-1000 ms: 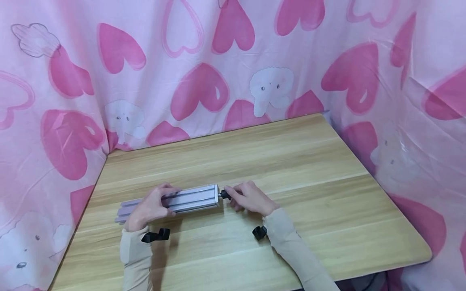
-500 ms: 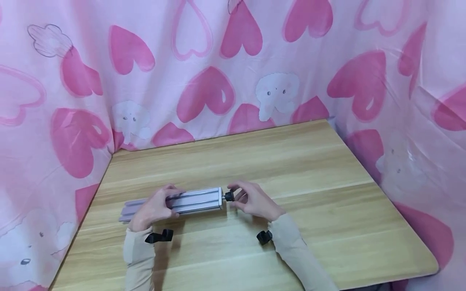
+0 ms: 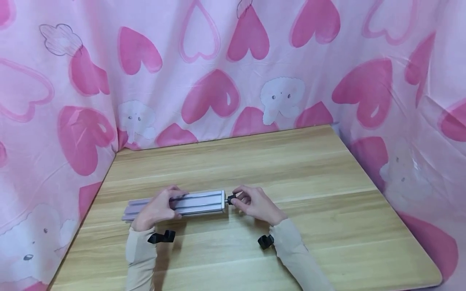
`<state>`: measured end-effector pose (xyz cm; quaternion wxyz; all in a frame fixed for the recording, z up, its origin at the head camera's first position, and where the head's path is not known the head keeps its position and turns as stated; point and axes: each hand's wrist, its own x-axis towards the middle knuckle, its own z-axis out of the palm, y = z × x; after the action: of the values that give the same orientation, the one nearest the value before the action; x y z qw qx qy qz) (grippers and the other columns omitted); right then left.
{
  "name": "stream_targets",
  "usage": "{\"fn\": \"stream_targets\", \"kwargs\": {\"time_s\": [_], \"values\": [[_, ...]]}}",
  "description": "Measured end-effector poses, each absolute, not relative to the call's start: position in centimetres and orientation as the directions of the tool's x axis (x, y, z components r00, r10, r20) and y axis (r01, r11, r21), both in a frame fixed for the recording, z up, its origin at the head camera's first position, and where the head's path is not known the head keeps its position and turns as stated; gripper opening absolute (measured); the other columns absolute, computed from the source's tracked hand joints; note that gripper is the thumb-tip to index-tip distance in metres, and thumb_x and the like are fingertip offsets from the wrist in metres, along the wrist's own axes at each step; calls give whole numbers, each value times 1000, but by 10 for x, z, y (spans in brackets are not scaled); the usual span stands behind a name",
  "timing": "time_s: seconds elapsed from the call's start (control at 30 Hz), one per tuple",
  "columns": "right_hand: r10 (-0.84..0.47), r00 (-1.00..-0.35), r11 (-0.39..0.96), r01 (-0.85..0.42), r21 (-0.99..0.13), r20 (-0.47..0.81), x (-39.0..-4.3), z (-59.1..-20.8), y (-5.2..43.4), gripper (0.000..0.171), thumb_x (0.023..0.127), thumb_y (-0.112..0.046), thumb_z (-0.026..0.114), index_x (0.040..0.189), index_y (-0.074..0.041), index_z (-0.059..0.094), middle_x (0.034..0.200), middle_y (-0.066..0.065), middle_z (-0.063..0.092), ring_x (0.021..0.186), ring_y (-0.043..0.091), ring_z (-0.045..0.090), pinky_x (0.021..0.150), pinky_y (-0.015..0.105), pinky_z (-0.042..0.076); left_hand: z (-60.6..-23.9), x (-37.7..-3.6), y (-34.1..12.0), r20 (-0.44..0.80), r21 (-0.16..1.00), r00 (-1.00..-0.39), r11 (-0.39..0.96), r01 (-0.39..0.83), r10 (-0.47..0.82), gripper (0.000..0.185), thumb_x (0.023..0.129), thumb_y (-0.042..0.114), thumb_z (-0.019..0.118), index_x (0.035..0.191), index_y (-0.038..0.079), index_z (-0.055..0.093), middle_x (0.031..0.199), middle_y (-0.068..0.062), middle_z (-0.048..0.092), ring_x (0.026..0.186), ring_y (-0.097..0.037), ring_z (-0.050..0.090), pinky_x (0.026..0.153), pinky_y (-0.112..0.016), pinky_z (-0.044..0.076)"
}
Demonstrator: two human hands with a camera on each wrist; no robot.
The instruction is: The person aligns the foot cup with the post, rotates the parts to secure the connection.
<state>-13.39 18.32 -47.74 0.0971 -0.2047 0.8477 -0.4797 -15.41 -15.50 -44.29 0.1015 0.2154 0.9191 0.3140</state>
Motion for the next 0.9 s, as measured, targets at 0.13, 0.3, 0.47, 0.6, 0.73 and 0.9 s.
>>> {"fn": "stream_targets", "kwargs": {"time_s": [0.13, 0.3, 0.47, 0.6, 0.73, 0.9], "values": [[-434, -901, 452, -210, -867, -8, -133, -481, 184, 36, 103, -37, 56, 123, -9, 65, 91, 8, 76, 74, 20, 73, 71, 28, 55, -443, -154, -153, -47, 628, -888, 705, 329, 457, 66, 59, -1, 82, 124, 2, 71, 106, -5, 64, 89, -19, 53, 75, -28, 44], [-437, -898, 421, -151, -895, -54, -133, -480, 182, 39, 106, -39, 48, 110, -7, 69, 84, 9, 75, 71, 23, 74, 68, 31, 59, -442, -153, -152, -53, 636, -890, 702, 320, 454, 66, 59, -2, 82, 124, 1, 71, 105, -4, 63, 89, -19, 53, 75, -28, 44], [-438, -894, 391, -97, -915, -93, -133, -479, 181, 46, 107, -41, 45, 99, -4, 72, 80, 11, 75, 68, 26, 74, 64, 34, 60, -441, -152, -150, -78, 644, -890, 704, 300, 449, 67, 60, -2, 84, 126, 1, 70, 107, -5, 63, 89, -18, 52, 76, -28, 44], [-438, -890, 402, -68, -913, -126, -133, -479, 182, 55, 107, -45, 41, 102, 0, 72, 83, 12, 75, 70, 26, 74, 64, 35, 60, -440, -152, -151, -79, 637, -890, 710, 301, 449, 68, 60, -2, 84, 126, 0, 69, 108, -6, 63, 90, -19, 52, 77, -30, 45], [-409, -902, 471, -79, -879, -138, -130, -478, 186, 51, 104, -48, 48, 122, -3, 66, 97, 9, 75, 76, 20, 73, 69, 33, 59, -439, -153, -150, -79, 639, -894, 711, 294, 441, 68, 60, -2, 83, 126, 1, 69, 110, -7, 64, 93, -21, 54, 81, -34, 47], [-428, -904, 478, -216, -851, -11, -125, -478, 190, 64, 88, -26, 78, 143, -10, 50, 126, 5, 66, 94, 13, 71, 81, 28, 57, -438, -153, -149, -87, 634, -896, 718, 287, 435, 69, 60, -2, 83, 127, 2, 69, 111, -7, 63, 94, -22, 55, 83, -36, 47]]}}
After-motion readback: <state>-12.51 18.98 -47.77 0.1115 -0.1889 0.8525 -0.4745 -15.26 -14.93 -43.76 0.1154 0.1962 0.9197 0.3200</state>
